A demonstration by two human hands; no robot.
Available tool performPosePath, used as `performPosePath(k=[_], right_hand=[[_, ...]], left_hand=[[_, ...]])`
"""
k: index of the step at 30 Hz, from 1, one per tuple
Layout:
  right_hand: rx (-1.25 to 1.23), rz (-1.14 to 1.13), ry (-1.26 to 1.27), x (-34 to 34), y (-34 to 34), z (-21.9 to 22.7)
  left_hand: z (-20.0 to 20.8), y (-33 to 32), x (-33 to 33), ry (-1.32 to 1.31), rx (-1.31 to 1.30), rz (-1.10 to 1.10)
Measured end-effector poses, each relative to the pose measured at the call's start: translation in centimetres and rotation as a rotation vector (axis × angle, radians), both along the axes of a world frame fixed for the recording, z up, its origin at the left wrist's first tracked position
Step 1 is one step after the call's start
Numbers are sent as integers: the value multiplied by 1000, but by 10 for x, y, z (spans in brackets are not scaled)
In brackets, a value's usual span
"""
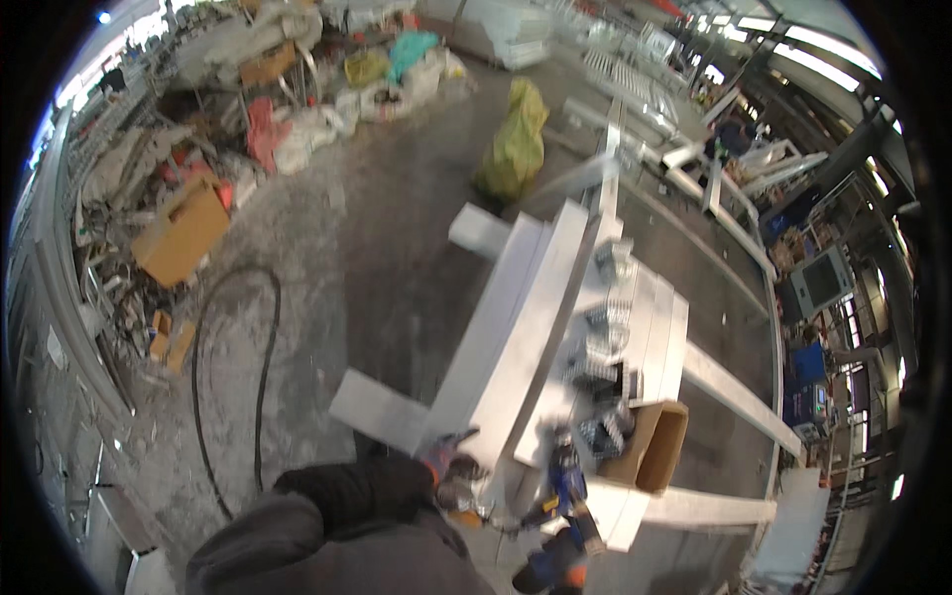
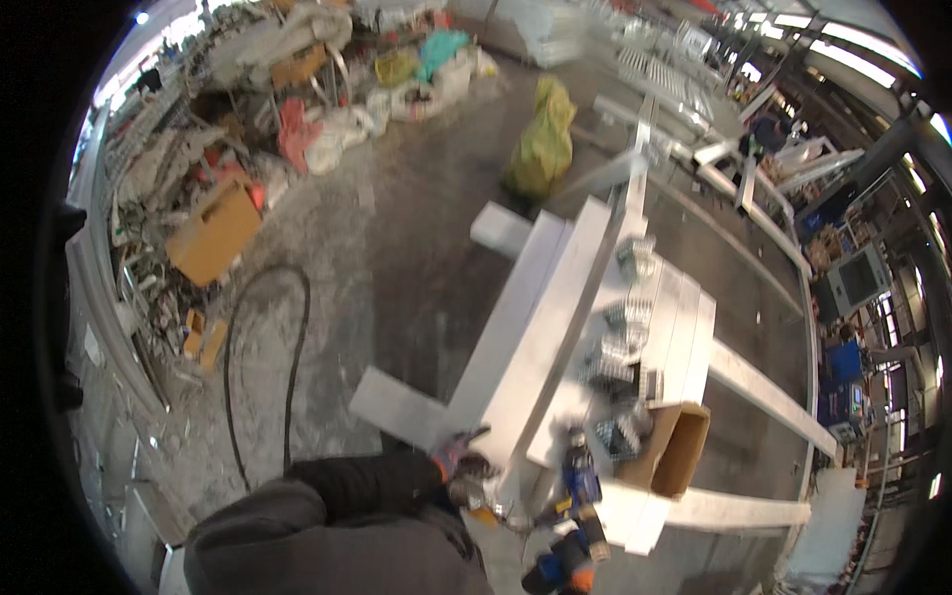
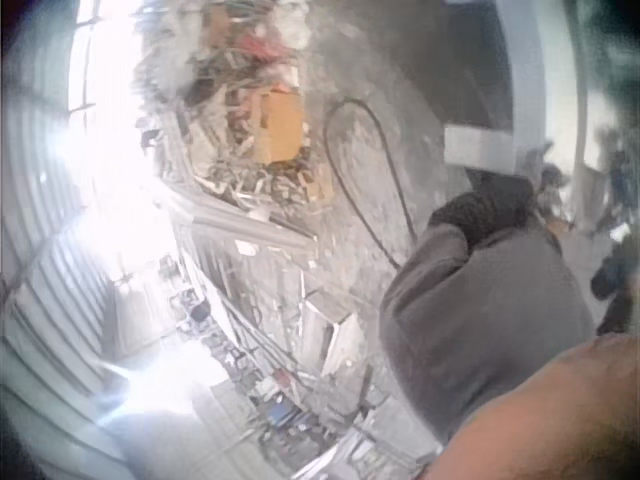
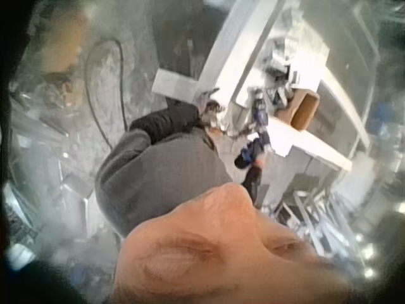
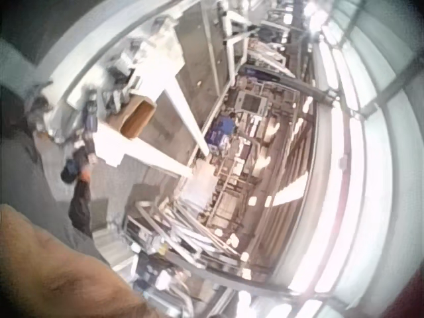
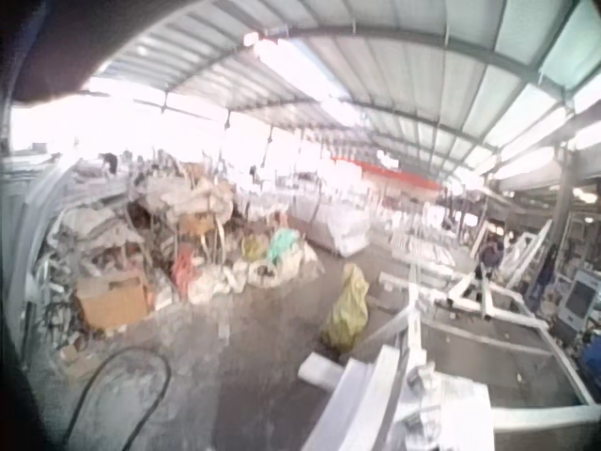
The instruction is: The person uses a corded drill to fasten metal brackets onto white metal beams on a workbench. They repeatedly position brackets, drill screws, and reposition the beams to continue assembly.
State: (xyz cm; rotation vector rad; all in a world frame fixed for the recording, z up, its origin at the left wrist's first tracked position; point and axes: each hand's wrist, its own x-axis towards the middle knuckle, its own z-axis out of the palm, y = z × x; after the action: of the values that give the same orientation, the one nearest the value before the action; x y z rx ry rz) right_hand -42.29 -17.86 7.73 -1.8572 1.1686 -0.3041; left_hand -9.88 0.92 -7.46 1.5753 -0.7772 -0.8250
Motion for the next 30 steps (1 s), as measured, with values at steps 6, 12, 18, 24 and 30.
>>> performPosePath(k=[6,12,18,24,30], right_hand=[[283,211,86,68,50,3],[628,95,118,131,77,31],[656,164,142,145,82,30],[578,186,201,155,86,36],[563,212,216,158,87,38]], left_hand=[[5,6,4,-402,-13,-139],[28,13,5,-379,250,-145],[18,6,6,-329,343,-222],[-3,4,-3,-422,354,-186],[-26,-11,-5,226,302,-77]])
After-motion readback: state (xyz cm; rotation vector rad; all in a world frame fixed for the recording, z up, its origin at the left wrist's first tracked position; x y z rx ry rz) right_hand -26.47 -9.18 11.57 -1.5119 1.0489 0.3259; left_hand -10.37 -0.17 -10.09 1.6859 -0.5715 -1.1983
